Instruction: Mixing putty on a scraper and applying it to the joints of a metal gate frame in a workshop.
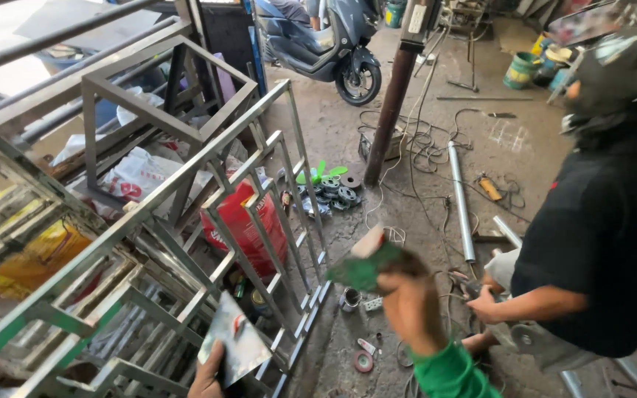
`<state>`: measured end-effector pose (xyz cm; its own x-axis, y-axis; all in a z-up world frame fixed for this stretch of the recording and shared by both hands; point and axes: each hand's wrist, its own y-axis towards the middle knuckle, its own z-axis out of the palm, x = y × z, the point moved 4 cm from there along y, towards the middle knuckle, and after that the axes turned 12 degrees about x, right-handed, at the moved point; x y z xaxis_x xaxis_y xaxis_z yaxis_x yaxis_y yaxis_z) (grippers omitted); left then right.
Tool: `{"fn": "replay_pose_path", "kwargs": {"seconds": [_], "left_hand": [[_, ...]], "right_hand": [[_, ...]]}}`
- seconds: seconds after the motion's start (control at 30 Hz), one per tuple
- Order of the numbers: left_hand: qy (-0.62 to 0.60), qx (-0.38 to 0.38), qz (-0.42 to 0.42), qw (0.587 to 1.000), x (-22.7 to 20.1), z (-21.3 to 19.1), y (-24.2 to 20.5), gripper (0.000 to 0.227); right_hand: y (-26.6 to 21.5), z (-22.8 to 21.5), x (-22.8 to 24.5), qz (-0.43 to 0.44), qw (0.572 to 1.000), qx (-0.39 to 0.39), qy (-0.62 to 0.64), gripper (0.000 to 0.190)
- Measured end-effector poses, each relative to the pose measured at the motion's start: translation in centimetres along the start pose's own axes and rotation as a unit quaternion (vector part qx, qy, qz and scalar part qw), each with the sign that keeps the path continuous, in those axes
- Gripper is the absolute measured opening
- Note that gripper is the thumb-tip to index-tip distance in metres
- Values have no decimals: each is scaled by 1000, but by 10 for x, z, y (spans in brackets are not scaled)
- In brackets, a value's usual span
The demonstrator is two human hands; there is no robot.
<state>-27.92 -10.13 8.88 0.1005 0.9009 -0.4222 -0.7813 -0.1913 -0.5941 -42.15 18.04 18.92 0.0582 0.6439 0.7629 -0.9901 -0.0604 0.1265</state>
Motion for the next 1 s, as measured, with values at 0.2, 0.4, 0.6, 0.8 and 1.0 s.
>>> {"fn": "replay_pose_path", "kwargs": {"seconds": [0.2,0.4,0.6,0.8,1.0], "left_hand": [[-37,85,-56,994,36,69,0,42],[-46,171,-85,980,48,88,-34,38],[-1,126,-87,988,34,84,-50,53],[17,200,22,979,3,83,-49,50],[50,92,-2,994,-11,55,-43,50]], "right_hand": [[-77,90,-2,-290,863,277,-306,21],[-96,58,-17,-359,685,377,-510,29],[-69,30,-22,-337,602,372,-621,28],[-62,-19,-36,-230,648,365,-627,48],[-74,-59,-53,-133,724,253,-628,66]]}}
